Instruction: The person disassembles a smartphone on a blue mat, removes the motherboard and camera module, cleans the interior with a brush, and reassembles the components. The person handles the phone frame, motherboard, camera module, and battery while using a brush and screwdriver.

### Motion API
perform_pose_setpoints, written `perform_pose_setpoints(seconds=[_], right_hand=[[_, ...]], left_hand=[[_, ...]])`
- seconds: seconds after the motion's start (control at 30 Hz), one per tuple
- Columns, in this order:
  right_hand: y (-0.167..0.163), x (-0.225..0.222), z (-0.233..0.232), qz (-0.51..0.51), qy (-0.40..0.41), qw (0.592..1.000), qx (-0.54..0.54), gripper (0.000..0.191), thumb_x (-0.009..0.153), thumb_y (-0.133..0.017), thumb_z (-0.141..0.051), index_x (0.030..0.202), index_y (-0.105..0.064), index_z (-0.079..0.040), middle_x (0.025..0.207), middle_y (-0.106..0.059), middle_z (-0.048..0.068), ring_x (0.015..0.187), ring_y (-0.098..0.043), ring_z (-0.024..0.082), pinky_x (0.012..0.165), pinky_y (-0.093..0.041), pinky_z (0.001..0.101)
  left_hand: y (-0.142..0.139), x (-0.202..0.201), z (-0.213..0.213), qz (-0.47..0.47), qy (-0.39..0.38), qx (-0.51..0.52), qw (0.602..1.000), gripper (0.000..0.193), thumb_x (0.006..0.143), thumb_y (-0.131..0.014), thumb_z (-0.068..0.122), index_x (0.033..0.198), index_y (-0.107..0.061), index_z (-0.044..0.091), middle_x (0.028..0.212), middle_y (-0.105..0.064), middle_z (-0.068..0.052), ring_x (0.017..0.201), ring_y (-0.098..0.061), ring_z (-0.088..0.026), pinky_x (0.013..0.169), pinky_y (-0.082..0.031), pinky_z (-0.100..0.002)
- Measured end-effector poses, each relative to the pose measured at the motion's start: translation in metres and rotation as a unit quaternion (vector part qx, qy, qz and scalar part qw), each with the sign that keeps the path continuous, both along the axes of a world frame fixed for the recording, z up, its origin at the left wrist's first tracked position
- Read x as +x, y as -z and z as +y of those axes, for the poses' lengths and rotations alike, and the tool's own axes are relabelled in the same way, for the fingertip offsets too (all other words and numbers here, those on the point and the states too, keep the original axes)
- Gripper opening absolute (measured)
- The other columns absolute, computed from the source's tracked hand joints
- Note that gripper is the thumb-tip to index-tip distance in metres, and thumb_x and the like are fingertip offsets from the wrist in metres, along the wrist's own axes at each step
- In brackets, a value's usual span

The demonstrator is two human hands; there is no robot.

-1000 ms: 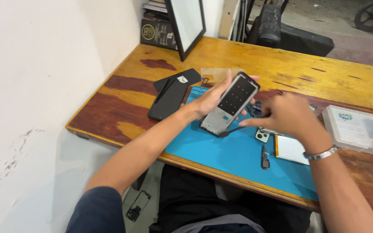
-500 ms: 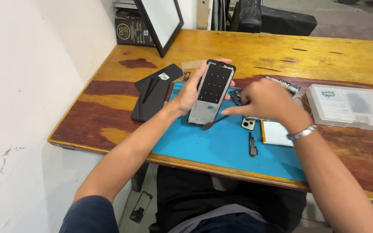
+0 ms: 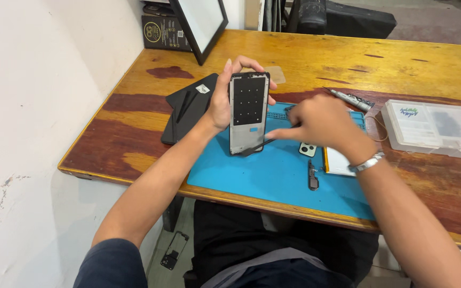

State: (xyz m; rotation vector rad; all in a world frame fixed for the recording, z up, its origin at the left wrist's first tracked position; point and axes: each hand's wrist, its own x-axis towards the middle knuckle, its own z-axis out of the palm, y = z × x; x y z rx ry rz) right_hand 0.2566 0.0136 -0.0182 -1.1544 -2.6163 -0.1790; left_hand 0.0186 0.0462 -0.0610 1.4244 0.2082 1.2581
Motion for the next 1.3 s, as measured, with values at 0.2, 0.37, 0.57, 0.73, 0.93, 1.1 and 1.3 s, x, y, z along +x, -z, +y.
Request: perform_pose_setpoints(seconds=[0.2,0.37,0.57,0.73,0.93,1.1,1.3], right_hand=[[0.008,0.009,0.003,0.006,0.002,1.0,0.018,0.069,0.066,-0.072,-0.078,0.052,-0.068,-0.01,0.039,-0.053,0.005,0.035,-0.054,0.022,0.04,-0.043,0.0355],[0.019,-0.007,0.0,0.064,-0.062,0.988,0.128,0.064,0.075,-0.076,-0.072,0.061,-0.072,-0.01,0.045,-0.055,0.007,0.039,-0.054,0.025,0.043,-0.042,0.0354],[0.004,0.002,-0.001,0.138,-0.037,0.971,0.192,0.063,0.08,-0.081,-0.068,0.066,-0.07,-0.007,0.055,-0.061,0.006,0.046,-0.058,0.022,0.046,-0.042,0.0331],[0.003,-0.001,-0.001,0.088,-0.099,0.979,0.155,0.06,0.064,-0.085,-0.066,0.059,-0.071,-0.008,0.045,-0.058,0.007,0.042,-0.057,0.025,0.045,-0.044,0.0345],[0.008,0.008,0.002,0.214,-0.014,0.946,0.244,0.056,0.089,-0.086,-0.057,0.072,-0.071,-0.007,0.058,-0.061,0.003,0.051,-0.06,0.018,0.051,-0.046,0.0299],[0.007,0.008,0.007,0.171,-0.063,0.976,0.122,0.06,0.078,-0.088,-0.06,0.065,-0.069,-0.004,0.049,-0.056,0.005,0.042,-0.054,0.019,0.045,-0.042,0.0301],[0.012,0.01,0.006,0.196,-0.05,0.957,0.21,0.059,0.081,-0.09,-0.058,0.066,-0.071,-0.005,0.051,-0.057,0.007,0.043,-0.052,0.02,0.046,-0.04,0.0299]], left_hand=[[0.006,0.005,-0.002,-0.025,-0.041,0.021,0.999,0.063,0.109,-0.024,0.064,0.128,-0.049,0.009,0.115,-0.068,-0.019,0.095,-0.074,-0.029,0.084,-0.061,-0.04],[0.004,0.005,-0.002,-0.023,-0.036,-0.011,0.999,0.067,0.107,-0.02,0.064,0.127,-0.05,0.008,0.112,-0.069,-0.02,0.094,-0.075,-0.03,0.086,-0.063,-0.041],[-0.002,0.011,0.005,-0.025,-0.024,-0.052,0.998,0.062,0.109,-0.021,0.056,0.125,-0.052,0.005,0.113,-0.069,-0.023,0.092,-0.074,-0.032,0.085,-0.062,-0.044],[0.001,0.008,0.003,-0.039,-0.021,-0.061,0.997,0.057,0.11,-0.02,0.049,0.124,-0.053,0.005,0.11,-0.069,-0.022,0.093,-0.074,-0.032,0.087,-0.062,-0.044],[0.006,0.011,0.011,-0.03,-0.021,-0.008,0.999,0.054,0.114,-0.021,0.043,0.13,-0.054,0.002,0.114,-0.069,-0.023,0.103,-0.071,-0.027,0.093,-0.06,-0.042],[0.0,0.006,0.007,-0.017,0.005,-0.049,0.999,0.054,0.111,-0.019,0.043,0.128,-0.053,0.005,0.113,-0.07,-0.021,0.094,-0.075,-0.029,0.086,-0.063,-0.042],[-0.004,0.017,0.001,-0.011,0.078,-0.014,0.997,0.059,0.114,-0.018,0.05,0.135,-0.053,0.008,0.115,-0.07,-0.019,0.1,-0.074,-0.028,0.093,-0.062,-0.041]])
